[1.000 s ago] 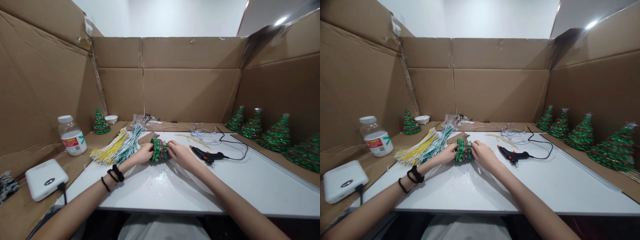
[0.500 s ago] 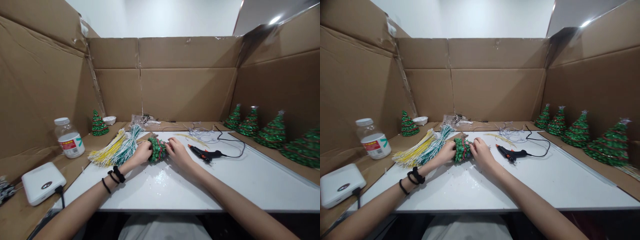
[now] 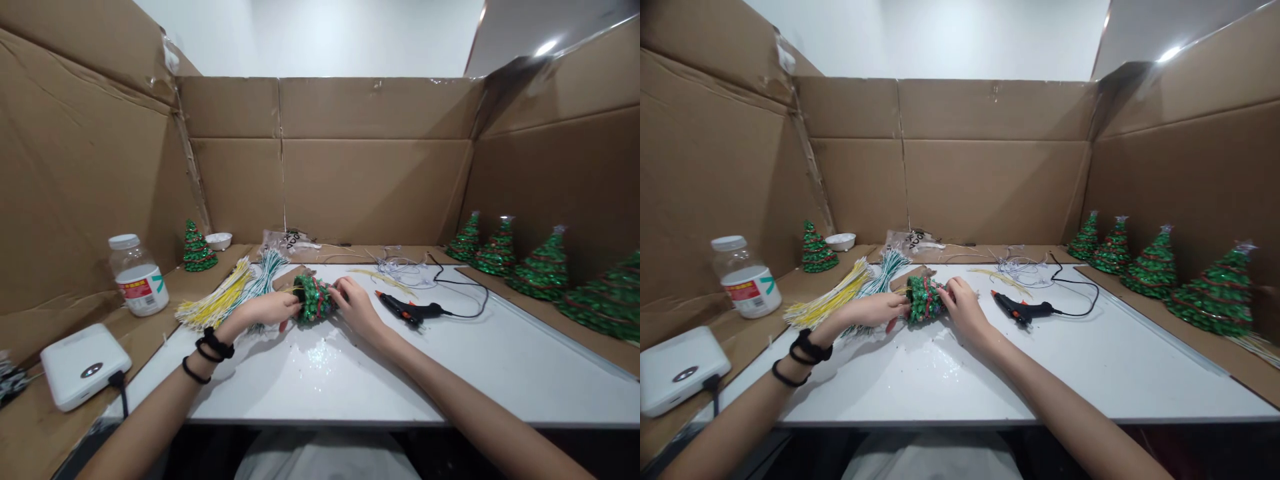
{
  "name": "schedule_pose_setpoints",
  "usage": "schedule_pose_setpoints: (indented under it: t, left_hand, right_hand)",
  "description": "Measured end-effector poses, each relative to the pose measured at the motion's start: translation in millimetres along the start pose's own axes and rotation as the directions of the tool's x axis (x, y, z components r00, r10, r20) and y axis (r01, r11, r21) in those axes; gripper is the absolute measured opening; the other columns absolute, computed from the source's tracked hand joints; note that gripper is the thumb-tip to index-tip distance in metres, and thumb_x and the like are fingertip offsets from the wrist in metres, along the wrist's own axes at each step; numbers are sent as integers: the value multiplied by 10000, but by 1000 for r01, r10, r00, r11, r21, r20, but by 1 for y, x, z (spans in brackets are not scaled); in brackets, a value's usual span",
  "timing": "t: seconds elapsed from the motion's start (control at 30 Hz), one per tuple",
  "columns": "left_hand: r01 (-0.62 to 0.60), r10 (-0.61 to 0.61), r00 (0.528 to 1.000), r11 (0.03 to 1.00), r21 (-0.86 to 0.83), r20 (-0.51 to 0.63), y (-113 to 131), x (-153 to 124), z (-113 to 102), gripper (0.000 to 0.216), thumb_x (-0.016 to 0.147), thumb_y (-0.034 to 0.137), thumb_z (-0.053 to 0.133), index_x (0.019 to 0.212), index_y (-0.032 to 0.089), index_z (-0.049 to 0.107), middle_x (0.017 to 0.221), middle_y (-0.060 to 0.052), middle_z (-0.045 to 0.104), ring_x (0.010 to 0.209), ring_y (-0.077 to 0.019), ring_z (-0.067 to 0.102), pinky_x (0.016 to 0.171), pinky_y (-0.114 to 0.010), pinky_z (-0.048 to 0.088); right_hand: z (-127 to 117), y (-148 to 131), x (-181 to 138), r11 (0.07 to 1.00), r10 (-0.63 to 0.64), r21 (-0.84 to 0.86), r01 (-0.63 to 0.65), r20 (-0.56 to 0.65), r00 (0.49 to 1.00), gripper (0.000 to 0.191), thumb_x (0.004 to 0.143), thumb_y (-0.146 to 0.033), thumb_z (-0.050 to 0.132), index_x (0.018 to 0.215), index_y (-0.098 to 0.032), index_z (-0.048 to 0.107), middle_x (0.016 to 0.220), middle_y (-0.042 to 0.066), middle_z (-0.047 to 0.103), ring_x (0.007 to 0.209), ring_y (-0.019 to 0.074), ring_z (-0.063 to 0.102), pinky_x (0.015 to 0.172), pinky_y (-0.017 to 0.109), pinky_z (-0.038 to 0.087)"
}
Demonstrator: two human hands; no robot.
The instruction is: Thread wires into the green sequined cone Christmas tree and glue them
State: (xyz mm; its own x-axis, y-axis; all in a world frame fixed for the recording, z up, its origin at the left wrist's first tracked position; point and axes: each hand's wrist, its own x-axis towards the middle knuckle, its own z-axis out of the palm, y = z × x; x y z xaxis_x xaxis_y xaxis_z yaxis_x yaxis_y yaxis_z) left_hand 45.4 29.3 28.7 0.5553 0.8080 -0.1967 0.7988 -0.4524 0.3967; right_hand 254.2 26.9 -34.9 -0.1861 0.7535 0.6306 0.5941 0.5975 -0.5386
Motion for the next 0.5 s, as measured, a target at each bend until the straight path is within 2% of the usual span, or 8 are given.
schedule_pose_setpoints:
  t: [0.17,0.33,0.5]
  left_hand:
    - [-90,108,989,982,-163,102,-11,-13,-15,252,834,311,414,816,203,641,465,40,480,510,-138,432,563,-212,327]
    - [-22,49,984,988,-152,173,-15,-23,-21,238,802,330,480,884,200,661,474,35,502,529,-142,455,553,-205,320]
    - [-19,47,989,981,-193,142,-33,-33,-37,329,810,399,472,922,178,688,513,24,458,507,-123,387,523,-204,311]
  right_hand:
    - [4,5,0,999,13,31,-12,-31,999,267,912,-302,360,664,-211,403,759,33,524,695,169,493,669,291,391]
    - [6,3,1,999,34,-15,-34,-25,999,262,924,-298,349,685,-209,411,748,19,509,693,163,484,673,284,378]
    - [5,5,2,999,32,-6,-33,-25,999,261,924,-285,352,679,-207,401,756,17,503,693,158,482,665,273,375]
